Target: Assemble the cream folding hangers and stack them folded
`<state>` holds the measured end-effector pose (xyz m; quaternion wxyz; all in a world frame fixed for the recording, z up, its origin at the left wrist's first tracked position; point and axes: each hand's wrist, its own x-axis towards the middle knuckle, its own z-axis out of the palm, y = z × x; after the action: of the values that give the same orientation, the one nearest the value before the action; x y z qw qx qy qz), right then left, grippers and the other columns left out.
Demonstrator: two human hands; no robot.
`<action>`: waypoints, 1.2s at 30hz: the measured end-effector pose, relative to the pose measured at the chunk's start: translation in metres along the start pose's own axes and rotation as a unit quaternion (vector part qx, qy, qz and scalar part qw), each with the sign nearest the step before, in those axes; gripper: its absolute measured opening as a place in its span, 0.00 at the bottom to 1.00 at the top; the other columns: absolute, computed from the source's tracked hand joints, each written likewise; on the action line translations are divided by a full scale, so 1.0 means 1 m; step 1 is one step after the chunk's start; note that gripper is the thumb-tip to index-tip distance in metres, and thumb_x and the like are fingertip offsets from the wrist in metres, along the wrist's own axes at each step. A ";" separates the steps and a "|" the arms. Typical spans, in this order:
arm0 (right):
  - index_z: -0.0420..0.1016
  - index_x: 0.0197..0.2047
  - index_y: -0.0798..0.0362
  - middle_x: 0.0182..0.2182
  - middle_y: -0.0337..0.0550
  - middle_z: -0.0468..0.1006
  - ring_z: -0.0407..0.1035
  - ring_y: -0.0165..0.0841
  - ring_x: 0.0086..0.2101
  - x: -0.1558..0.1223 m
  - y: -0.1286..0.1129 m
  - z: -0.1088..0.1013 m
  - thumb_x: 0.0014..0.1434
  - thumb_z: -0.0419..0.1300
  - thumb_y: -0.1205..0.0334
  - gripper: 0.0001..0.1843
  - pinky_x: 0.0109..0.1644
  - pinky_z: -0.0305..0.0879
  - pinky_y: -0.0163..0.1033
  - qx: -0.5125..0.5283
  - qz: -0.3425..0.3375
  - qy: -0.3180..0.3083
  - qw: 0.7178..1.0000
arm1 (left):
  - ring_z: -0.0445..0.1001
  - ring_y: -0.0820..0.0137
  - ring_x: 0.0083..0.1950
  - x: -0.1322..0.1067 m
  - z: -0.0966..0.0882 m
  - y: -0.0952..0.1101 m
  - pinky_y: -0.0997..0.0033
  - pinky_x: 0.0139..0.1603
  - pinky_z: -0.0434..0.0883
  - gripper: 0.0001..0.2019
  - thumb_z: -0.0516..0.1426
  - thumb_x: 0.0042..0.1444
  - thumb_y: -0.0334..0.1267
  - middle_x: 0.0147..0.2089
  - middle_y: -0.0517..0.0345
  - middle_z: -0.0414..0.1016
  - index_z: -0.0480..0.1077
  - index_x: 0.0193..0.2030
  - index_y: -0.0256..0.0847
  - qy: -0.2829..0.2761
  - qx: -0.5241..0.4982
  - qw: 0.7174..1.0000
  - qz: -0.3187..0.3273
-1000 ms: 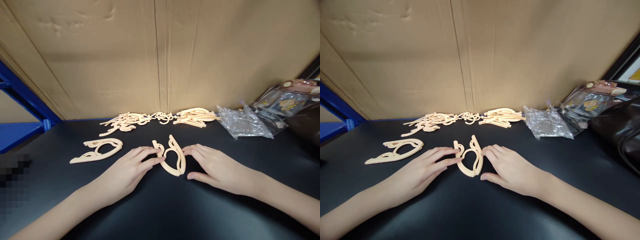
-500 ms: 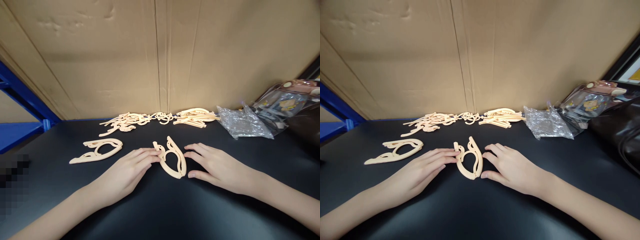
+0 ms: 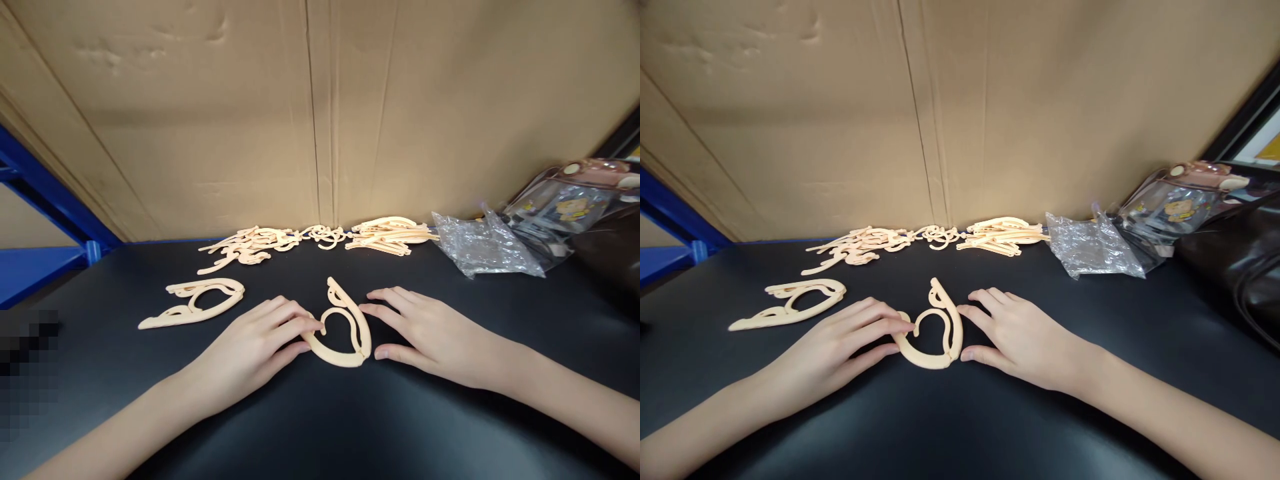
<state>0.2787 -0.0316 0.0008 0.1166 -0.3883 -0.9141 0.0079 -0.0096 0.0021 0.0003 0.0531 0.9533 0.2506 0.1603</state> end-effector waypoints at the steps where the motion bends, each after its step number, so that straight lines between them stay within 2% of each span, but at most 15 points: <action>1: 0.65 0.60 0.53 0.52 0.53 0.70 0.67 0.42 0.51 0.000 0.000 0.000 0.66 0.51 0.47 0.25 0.52 0.69 0.51 0.000 0.000 -0.003 1.000 | 0.70 0.69 0.45 0.000 0.000 0.000 0.69 0.47 0.68 0.11 0.51 0.66 0.35 0.47 0.56 0.73 0.68 0.53 0.45 0.003 0.000 1.000 -0.003; 6: 0.64 0.60 0.55 0.52 0.54 0.70 0.67 0.43 0.51 0.001 -0.001 -0.001 0.66 0.51 0.47 0.26 0.52 0.69 0.50 -0.013 -0.004 -0.006 1.000 | 0.70 0.69 0.40 -0.001 0.001 0.001 0.70 0.43 0.68 0.10 0.52 0.65 0.37 0.39 0.57 0.73 0.68 0.52 0.43 0.022 -0.005 1.000 -0.014; 12: 0.65 0.60 0.54 0.52 0.55 0.70 0.68 0.43 0.50 -0.001 0.000 0.000 0.66 0.51 0.47 0.26 0.50 0.70 0.50 -0.024 -0.009 0.004 1.000 | 0.70 0.69 0.38 0.000 0.000 0.002 0.69 0.45 0.68 0.11 0.51 0.66 0.39 0.36 0.58 0.73 0.68 0.53 0.43 0.011 -0.017 1.000 -0.017; 15: 0.64 0.62 0.54 0.52 0.54 0.70 0.68 0.43 0.50 -0.001 0.000 0.000 0.65 0.51 0.47 0.27 0.51 0.70 0.50 -0.016 -0.006 0.007 1.000 | 0.70 0.68 0.43 0.001 0.000 0.001 0.69 0.46 0.69 0.13 0.53 0.65 0.40 0.43 0.55 0.73 0.67 0.54 0.44 0.007 -0.014 0.999 -0.029; 19: 0.58 0.65 0.53 0.54 0.53 0.69 0.66 0.42 0.51 0.001 -0.001 0.001 0.65 0.51 0.45 0.31 0.53 0.69 0.49 0.010 0.010 -0.004 1.000 | 0.67 0.64 0.54 0.001 0.000 -0.002 0.66 0.53 0.68 0.13 0.53 0.64 0.41 0.56 0.55 0.68 0.68 0.55 0.47 -0.014 0.001 0.999 -0.049; 24: 0.59 0.65 0.49 0.60 0.51 0.64 0.58 0.43 0.59 0.004 -0.003 0.000 0.65 0.51 0.46 0.29 0.58 0.63 0.50 0.043 -0.004 -0.044 0.998 | 0.64 0.64 0.59 -0.001 0.000 -0.003 0.65 0.57 0.67 0.12 0.52 0.65 0.36 0.59 0.56 0.65 0.71 0.53 0.51 -0.019 0.004 0.999 -0.036; 30: 0.60 0.64 0.51 0.63 0.48 0.60 0.57 0.39 0.60 0.003 -0.004 -0.003 0.65 0.52 0.45 0.29 0.63 0.57 0.49 0.095 -0.027 -0.054 0.994 | 0.59 0.61 0.65 -0.003 0.002 -0.003 0.58 0.62 0.64 0.23 0.54 0.64 0.38 0.66 0.53 0.59 0.57 0.65 0.52 0.014 0.009 0.998 -0.065; 36: 0.61 0.64 0.52 0.63 0.50 0.62 0.57 0.41 0.61 0.002 -0.003 -0.001 0.64 0.53 0.45 0.30 0.63 0.57 0.51 0.088 -0.044 -0.042 0.994 | 0.56 0.57 0.68 -0.004 0.001 -0.005 0.48 0.66 0.58 0.29 0.55 0.62 0.49 0.70 0.55 0.55 0.51 0.68 0.53 -0.034 0.026 0.997 -0.070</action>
<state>0.2754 -0.0317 0.0024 0.1124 -0.3356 -0.9299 0.0998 -0.0149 0.0039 -0.0030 0.0474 0.9392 0.3191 0.1174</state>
